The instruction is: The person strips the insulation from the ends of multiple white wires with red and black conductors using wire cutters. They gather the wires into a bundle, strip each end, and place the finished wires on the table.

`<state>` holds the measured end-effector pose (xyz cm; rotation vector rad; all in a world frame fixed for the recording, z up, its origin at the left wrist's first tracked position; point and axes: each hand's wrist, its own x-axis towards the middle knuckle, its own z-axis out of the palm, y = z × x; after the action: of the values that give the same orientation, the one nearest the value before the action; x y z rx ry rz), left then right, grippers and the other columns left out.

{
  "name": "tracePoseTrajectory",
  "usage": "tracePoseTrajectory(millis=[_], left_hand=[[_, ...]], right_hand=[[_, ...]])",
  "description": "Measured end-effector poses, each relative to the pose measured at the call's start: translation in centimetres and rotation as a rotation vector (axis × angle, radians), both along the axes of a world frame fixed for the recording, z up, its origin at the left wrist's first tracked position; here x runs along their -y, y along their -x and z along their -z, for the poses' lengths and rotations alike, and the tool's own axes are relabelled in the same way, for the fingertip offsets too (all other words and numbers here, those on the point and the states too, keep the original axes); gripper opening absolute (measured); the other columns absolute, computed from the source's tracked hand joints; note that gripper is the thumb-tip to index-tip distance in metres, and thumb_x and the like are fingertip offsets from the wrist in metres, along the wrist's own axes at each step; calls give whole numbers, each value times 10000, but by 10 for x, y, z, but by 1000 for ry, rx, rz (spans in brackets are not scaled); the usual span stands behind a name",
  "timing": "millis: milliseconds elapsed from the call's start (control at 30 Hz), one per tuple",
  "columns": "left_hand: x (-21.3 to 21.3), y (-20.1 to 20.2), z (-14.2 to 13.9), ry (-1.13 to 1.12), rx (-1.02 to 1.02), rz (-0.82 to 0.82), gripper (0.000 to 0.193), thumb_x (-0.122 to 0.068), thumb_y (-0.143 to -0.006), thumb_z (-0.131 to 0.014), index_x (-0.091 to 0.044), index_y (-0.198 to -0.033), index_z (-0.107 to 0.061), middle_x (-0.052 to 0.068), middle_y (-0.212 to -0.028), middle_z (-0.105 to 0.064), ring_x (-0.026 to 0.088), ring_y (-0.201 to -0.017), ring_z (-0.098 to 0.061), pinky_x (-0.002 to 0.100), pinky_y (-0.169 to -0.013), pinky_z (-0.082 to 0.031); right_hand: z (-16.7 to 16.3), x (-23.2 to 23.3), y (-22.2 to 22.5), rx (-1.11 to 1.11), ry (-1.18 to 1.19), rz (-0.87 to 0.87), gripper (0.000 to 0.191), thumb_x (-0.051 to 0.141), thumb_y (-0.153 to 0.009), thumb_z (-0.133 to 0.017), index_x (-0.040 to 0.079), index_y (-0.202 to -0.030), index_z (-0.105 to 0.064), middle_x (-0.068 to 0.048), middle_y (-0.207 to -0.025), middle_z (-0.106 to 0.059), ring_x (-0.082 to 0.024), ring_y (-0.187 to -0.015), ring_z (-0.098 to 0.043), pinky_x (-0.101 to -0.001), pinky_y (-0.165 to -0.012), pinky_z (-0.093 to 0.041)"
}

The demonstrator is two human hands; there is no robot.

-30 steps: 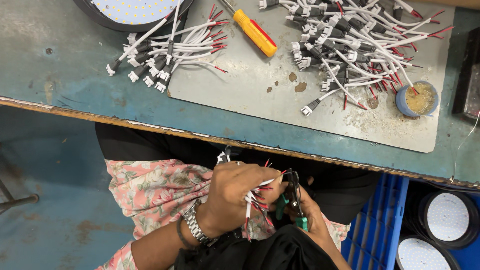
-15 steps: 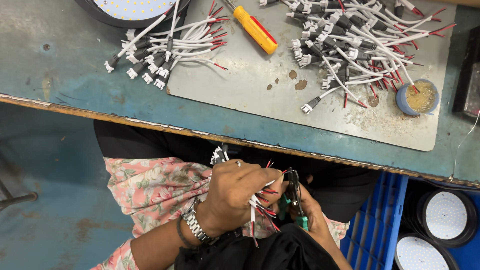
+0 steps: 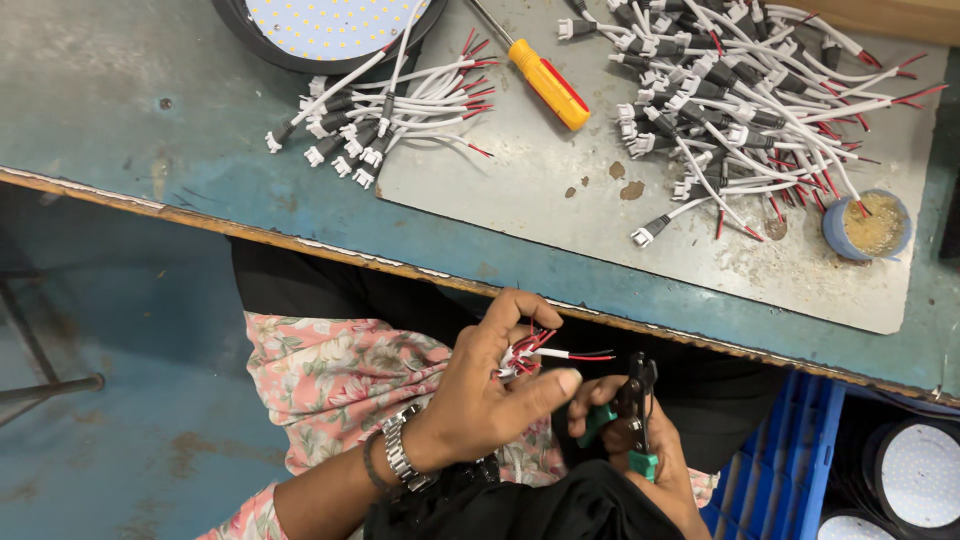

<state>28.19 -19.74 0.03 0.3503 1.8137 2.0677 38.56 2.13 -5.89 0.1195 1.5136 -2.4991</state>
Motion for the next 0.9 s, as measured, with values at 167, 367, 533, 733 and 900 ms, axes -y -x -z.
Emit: tracePoseTrajectory(millis=[167, 367, 533, 733, 900], left_hand=[[3, -1, 11, -5, -119, 7, 476, -239, -923, -716, -10, -1236, -439, -30, -745, -555, 42, -662, -504, 219, -670, -474], [-4, 0, 32, -134, 390, 69, 303, -210, -1022, -582, -25, -1219, -444, -1, -726, -423, 76, -581, -349, 263, -533, -315], [-5, -5, 31, -196, 252, 105, 307, -234, -1053, -584, -31, -1212, -417, 11, -911, -559, 54, -731, -535, 226, -651, -497], [-5, -8, 22, -40, 259, 182, 344, -260, -1017, -589, -37, -1208, -410, 0, -864, -610, 42, -660, -611, 232, -580, -536], [-11, -9, 27, -40, 148, 142, 264, -243, -1064, -607, -12, -1142, -506, 19, -846, -613, 51, -702, -622, 231, -614, -533]], right_hand=[[-1, 5, 0, 8, 7, -2, 634, 236, -805, -804, -32, -1282, -484, -200, -1155, -554, -284, -1070, -589, -439, -956, -469], [-5, 8, 1, 10, -55, -42, 582, 190, -815, -820, -15, -1262, -507, -189, -1161, -565, -274, -1061, -591, -444, -943, -478], [0, 11, -5, 141, -164, -108, 643, 258, -774, -844, -16, -1265, -532, -175, -1174, -600, -265, -1048, -629, -437, -873, -535], [11, 8, -2, 161, -146, -102, 820, 142, -754, -704, -15, -1513, -435, -192, -1203, -650, -271, -1123, -656, -397, -1006, -528], [17, 0, 5, 158, -194, -84, 884, -17, -621, -586, -20, -1492, -431, -149, -1258, -601, -256, -1143, -616, -378, -1002, -491]])
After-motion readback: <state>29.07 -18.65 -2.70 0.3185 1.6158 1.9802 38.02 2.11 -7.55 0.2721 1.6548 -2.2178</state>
